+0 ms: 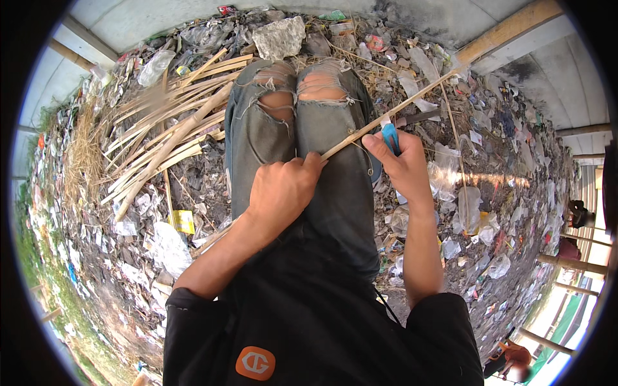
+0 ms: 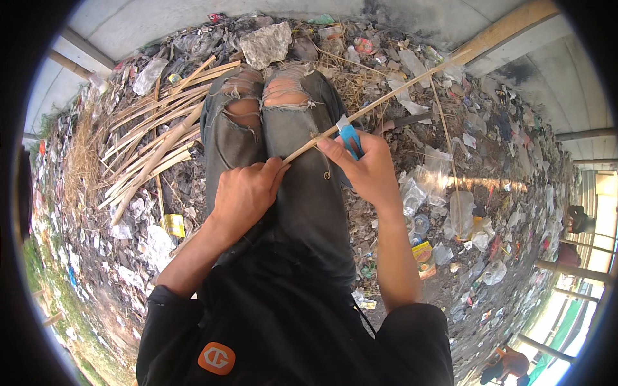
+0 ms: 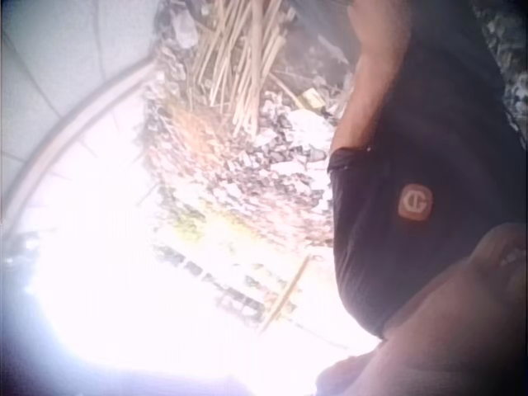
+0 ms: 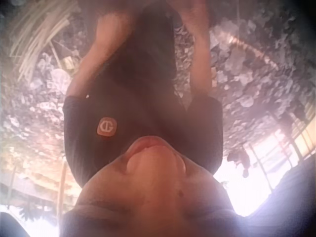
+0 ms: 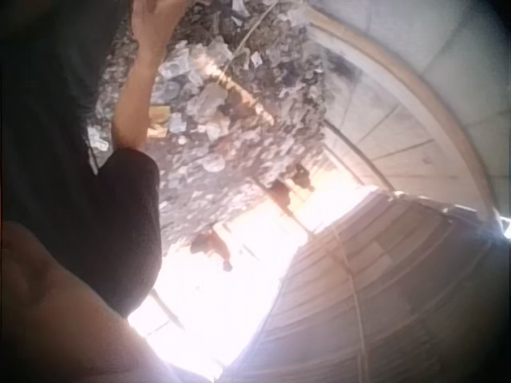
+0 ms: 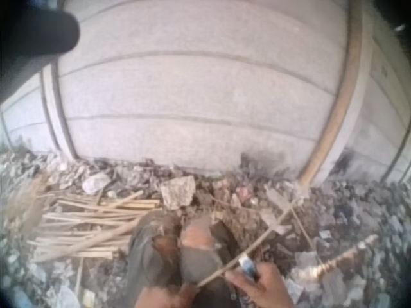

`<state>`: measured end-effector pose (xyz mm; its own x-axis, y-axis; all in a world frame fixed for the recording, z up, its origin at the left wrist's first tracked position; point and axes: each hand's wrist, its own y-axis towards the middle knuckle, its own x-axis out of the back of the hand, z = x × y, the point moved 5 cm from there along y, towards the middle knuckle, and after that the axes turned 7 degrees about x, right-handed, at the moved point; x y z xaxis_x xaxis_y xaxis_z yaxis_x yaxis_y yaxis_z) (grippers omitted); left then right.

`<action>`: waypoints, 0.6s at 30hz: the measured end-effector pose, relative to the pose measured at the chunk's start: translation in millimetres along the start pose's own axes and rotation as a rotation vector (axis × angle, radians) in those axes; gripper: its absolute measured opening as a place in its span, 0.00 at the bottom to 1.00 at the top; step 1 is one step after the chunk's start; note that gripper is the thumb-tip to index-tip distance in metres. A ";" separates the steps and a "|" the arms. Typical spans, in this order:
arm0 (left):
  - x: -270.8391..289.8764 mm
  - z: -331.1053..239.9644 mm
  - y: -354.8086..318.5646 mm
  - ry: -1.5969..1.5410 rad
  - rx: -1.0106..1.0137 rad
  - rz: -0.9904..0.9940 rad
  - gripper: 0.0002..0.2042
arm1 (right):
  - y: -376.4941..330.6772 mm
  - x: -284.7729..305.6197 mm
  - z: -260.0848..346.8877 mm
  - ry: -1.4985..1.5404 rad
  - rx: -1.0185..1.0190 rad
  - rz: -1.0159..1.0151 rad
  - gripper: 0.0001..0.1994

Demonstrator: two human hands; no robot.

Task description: The person sits on the ground and uses a small knife to shave and sharpen a thin wooden stick. They hold the stick against their leg and repeatedly scrape the blade along its length to remove bark and shape the wood.

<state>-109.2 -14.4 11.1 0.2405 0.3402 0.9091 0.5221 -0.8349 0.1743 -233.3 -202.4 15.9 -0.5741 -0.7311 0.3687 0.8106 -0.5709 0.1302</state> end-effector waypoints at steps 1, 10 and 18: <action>1.2 -2.0 -0.1 0.027 0.001 0.008 0.11 | 1.6 -6.2 11.2 -0.068 -0.051 0.023 0.20; 1.6 4.7 3.0 -0.017 0.000 0.044 0.10 | 3.3 -19.6 15.8 0.065 0.089 0.338 0.17; 1.3 -0.9 -1.6 -0.002 0.035 0.011 0.10 | 0.9 3.2 -0.5 -0.329 -0.021 -0.201 0.26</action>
<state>-110.5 -13.0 12.4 0.2476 0.3321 0.9101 0.5478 -0.8228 0.1512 -234.4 -205.4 16.7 -0.6507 -0.4465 0.6141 0.6812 -0.7006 0.2124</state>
